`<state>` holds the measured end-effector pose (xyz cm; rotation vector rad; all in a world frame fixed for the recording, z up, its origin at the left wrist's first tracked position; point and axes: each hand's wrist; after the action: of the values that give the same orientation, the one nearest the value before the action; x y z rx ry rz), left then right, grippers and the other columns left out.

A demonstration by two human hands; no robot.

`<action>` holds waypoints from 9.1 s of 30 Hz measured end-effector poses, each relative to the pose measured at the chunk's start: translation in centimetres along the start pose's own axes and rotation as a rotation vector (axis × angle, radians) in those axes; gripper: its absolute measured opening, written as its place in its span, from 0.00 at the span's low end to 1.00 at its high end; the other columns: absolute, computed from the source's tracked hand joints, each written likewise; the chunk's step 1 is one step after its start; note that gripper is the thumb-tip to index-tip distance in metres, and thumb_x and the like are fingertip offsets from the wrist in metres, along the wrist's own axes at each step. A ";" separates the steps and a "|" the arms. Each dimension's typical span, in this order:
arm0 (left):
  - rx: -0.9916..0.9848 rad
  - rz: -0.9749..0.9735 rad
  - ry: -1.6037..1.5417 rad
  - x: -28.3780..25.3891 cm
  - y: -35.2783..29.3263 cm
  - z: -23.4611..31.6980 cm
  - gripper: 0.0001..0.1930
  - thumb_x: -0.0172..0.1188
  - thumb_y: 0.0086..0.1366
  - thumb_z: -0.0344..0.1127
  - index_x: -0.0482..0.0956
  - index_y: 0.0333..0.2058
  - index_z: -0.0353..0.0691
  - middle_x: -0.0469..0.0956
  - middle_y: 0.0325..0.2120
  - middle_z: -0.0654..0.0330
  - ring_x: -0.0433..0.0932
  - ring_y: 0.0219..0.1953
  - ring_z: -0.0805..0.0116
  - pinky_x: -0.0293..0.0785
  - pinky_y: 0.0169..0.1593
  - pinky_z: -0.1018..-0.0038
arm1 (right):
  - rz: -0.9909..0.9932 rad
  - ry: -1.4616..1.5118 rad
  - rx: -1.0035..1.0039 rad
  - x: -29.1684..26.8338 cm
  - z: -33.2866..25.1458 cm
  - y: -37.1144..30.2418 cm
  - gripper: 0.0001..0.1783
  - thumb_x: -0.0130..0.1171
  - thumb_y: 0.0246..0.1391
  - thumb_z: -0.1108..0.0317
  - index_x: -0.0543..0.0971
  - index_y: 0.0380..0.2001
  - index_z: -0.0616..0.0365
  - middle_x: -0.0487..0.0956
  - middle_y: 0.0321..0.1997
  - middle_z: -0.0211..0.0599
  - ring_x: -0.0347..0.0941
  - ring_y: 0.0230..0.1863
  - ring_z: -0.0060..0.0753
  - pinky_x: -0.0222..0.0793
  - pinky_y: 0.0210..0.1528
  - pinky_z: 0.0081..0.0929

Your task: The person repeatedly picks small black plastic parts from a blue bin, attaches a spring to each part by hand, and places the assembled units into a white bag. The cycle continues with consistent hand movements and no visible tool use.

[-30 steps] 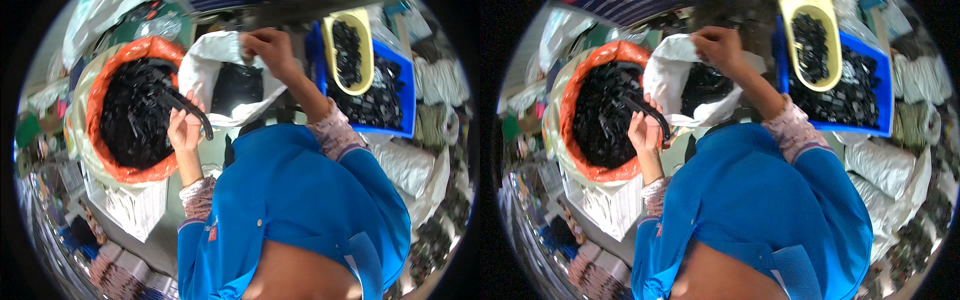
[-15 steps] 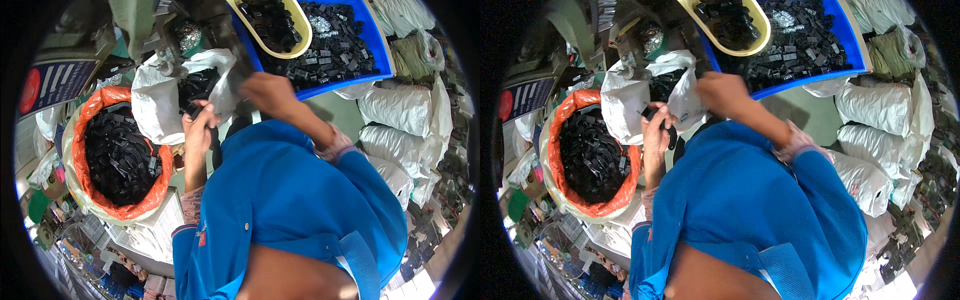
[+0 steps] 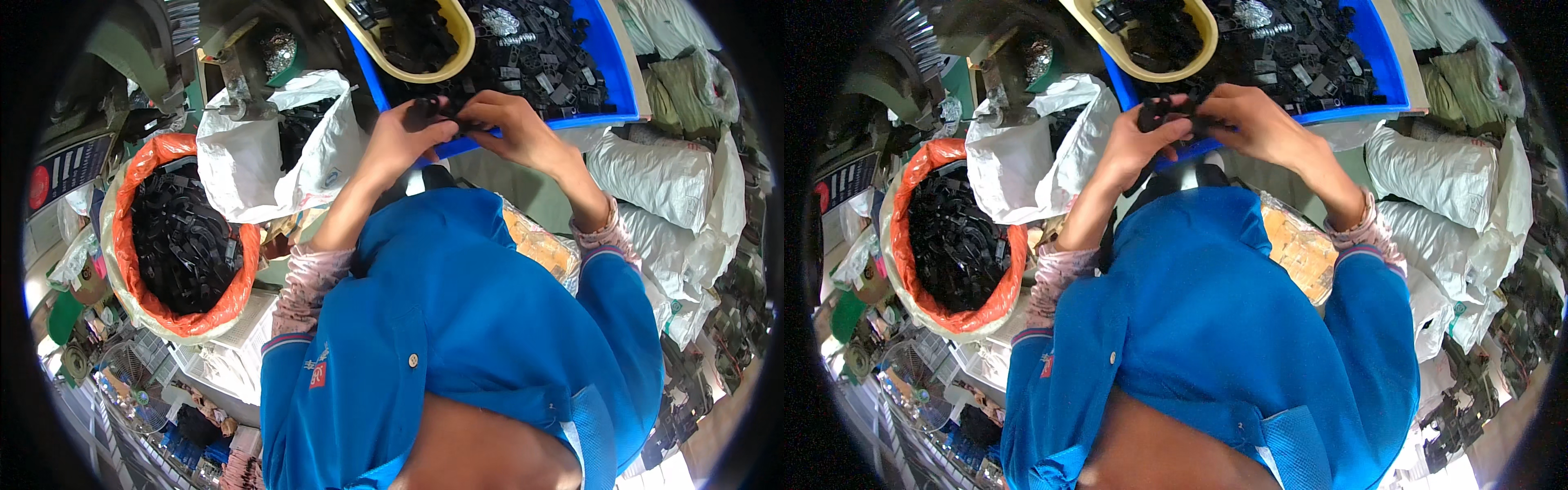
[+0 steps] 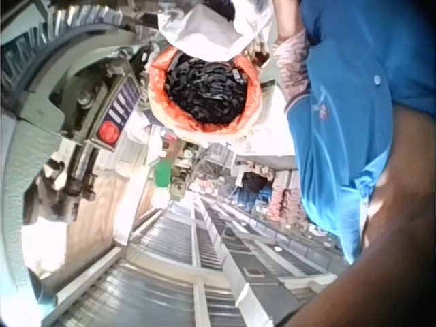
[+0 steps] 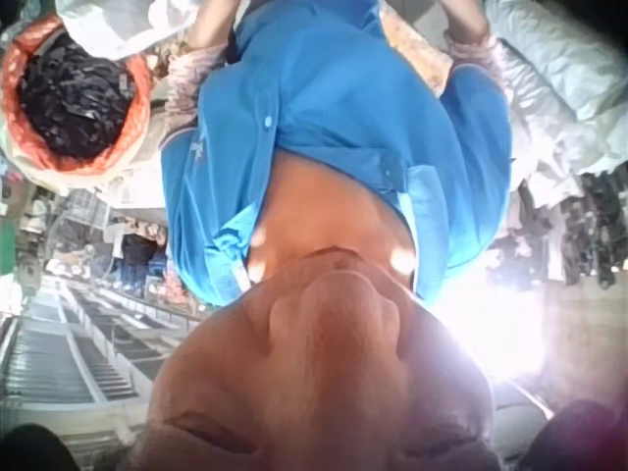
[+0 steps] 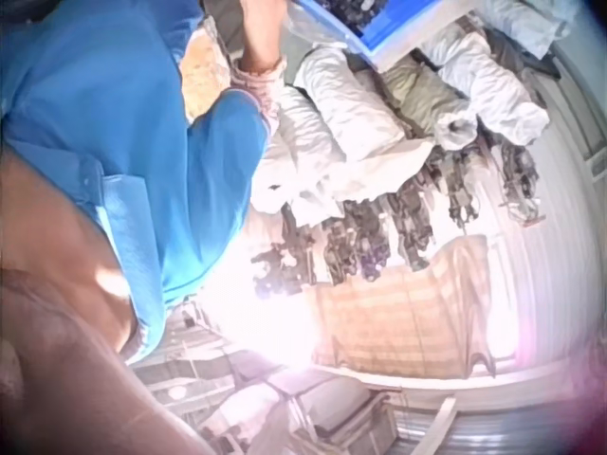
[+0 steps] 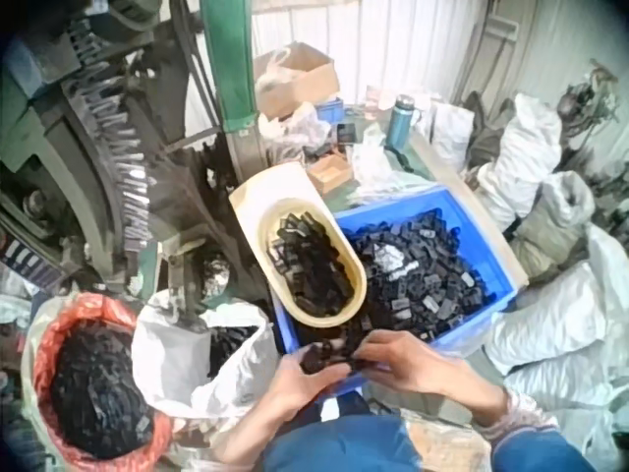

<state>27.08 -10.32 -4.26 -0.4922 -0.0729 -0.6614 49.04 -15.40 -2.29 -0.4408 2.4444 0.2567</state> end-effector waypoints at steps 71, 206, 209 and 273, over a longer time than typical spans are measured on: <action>0.493 0.410 -0.338 -5.6 -2.3 1.2 0.11 0.62 0.63 0.23 0.74 0.43 0.32 0.80 0.33 0.59 0.82 0.41 0.71 0.80 0.42 0.75 | 0.217 1.186 0.324 5.7 0.1 9.3 0.16 0.59 0.61 0.70 0.77 0.49 0.67 0.81 0.43 0.38 0.78 0.41 0.26 0.75 0.47 0.25; 0.860 0.522 1.053 -23.7 -11.1 5.4 0.25 0.67 0.53 0.29 0.79 0.52 0.37 0.77 0.23 0.54 0.78 0.26 0.57 0.74 0.31 0.68 | 0.134 0.553 -0.154 13.9 -9.6 22.9 0.12 0.63 0.50 0.84 0.79 0.40 0.66 0.79 0.44 0.38 0.78 0.45 0.28 0.77 0.46 0.23; 0.898 0.478 1.130 -25.4 -10.9 6.7 0.25 0.67 0.53 0.29 0.79 0.52 0.37 0.76 0.22 0.55 0.77 0.26 0.57 0.72 0.30 0.68 | 0.187 0.481 -0.171 14.1 -10.3 23.9 0.12 0.62 0.51 0.84 0.79 0.41 0.67 0.79 0.44 0.39 0.79 0.44 0.28 0.77 0.48 0.24; 0.866 1.303 0.637 -46.4 -22.4 3.5 0.15 0.65 0.61 0.25 0.77 0.46 0.32 0.81 0.42 0.55 0.79 0.44 0.68 0.75 0.50 0.72 | 0.194 0.924 0.172 15.3 -10.4 26.0 0.12 0.63 0.57 0.70 0.82 0.41 0.65 0.80 0.33 0.35 0.75 0.32 0.27 0.73 0.37 0.25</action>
<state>-22.86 2.59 -2.02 0.5444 0.5171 0.5405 22.24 1.86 -1.72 -0.2699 3.3832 -0.1198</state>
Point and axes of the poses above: each hand's wrist, its own y-axis towards the middle knuckle, its own x-axis out of the palm, z = x × y
